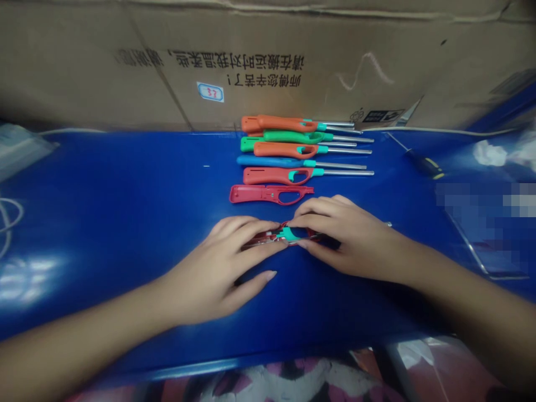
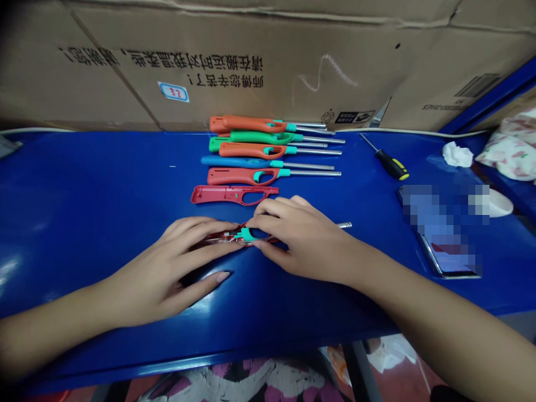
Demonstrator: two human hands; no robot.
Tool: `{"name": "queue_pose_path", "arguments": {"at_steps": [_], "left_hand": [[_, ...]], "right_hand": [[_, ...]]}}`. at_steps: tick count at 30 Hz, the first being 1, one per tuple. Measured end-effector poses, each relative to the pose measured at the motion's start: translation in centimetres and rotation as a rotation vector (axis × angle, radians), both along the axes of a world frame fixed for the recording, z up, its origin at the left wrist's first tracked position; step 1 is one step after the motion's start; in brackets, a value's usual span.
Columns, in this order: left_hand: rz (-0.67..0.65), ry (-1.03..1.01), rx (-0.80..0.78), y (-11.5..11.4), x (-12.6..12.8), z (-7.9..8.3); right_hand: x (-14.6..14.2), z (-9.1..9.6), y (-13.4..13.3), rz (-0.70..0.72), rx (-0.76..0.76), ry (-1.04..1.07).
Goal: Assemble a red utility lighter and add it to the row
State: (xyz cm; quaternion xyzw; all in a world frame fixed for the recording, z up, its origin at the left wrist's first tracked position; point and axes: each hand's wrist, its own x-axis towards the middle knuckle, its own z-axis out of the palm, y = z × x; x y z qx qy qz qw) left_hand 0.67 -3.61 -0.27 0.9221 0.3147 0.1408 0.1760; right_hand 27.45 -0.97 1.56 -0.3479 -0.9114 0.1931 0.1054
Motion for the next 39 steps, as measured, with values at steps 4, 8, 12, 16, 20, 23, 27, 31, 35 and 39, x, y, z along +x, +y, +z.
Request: {"name": "queue_pose_path", "arguments": {"at_steps": [4,8,12,16,20,23,27,31,35,39], "left_hand": [[-0.002,-0.015,-0.006,0.00,0.06,-0.09],[-0.006,-0.025,-0.006,0.05,0.05,-0.19],[-0.005,-0.010,-0.010,0.08,0.01,-0.17],[0.000,-0.018,-0.010,0.03,-0.01,-0.08],[0.003,-0.048,-0.007,0.01,-0.01,-0.09],[-0.008,-0.050,-0.001,0.04,-0.03,-0.16],[-0.011,-0.046,0.003,0.01,-0.08,-0.21],[-0.007,-0.044,0.007,-0.05,-0.08,-0.21],[-0.010,-0.037,0.008,0.02,0.00,-0.22],[-0.014,-0.029,0.011,0.02,-0.02,-0.23]], "right_hand": [[-0.08,-0.06,0.04,-0.002,-0.003,0.015],[-0.23,-0.12,0.05,-0.014,-0.004,0.019],[-0.39,-0.14,0.02,-0.032,-0.011,0.030],[-0.44,-0.17,0.01,-0.033,0.006,0.029],[-0.38,-0.12,-0.10,-0.031,-0.001,0.033],[-0.27,0.02,-0.18,-0.019,-0.019,0.032],[0.04,0.31,-0.10,-0.002,-0.039,0.030],[0.34,0.45,0.11,0.021,-0.076,0.039],[0.43,0.42,0.17,0.015,-0.089,0.042],[0.48,0.44,0.25,0.029,-0.116,0.053]]}}
